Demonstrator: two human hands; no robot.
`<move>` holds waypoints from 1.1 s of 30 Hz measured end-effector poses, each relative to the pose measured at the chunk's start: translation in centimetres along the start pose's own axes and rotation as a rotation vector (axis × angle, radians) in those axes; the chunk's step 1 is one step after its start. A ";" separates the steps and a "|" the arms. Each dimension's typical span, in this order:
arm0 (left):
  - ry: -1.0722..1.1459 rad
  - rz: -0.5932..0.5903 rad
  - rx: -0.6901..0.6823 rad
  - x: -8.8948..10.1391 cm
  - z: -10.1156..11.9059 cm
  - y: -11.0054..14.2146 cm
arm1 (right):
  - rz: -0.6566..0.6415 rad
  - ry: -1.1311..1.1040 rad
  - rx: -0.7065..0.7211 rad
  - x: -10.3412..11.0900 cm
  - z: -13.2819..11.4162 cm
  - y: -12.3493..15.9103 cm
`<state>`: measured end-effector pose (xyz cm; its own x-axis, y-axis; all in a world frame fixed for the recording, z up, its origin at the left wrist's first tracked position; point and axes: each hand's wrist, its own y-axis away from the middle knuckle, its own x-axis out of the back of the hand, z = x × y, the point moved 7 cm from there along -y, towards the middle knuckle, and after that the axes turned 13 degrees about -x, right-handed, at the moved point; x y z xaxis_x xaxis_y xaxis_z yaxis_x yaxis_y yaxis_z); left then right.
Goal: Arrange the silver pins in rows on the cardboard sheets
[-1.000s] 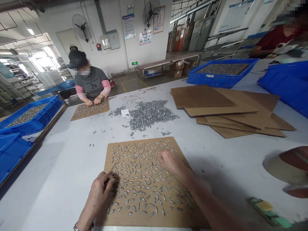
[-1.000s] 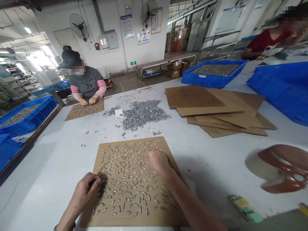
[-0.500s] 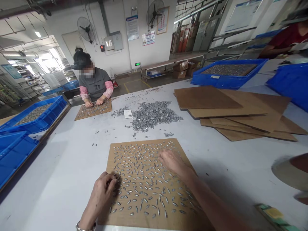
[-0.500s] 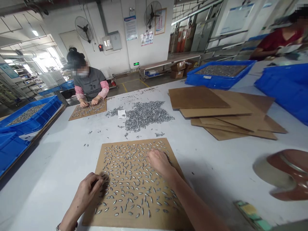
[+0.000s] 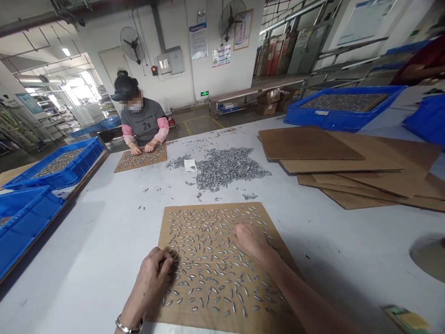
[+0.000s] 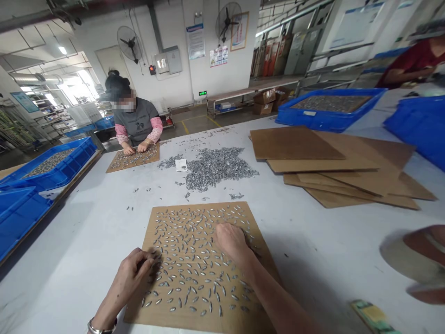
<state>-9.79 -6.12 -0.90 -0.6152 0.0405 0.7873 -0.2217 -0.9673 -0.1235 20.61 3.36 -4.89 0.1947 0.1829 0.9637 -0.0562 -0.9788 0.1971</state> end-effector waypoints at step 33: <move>-0.258 0.167 0.068 5.0 -4.9 -1.3 | 0.143 -0.245 -0.071 1.0 13.7 5.0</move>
<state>-16.28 -3.47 0.26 -0.4248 -0.1770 0.8878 -0.0773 -0.9700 -0.2304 33.92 -2.61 -5.38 0.4102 0.0071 0.9120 -0.1669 -0.9825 0.0827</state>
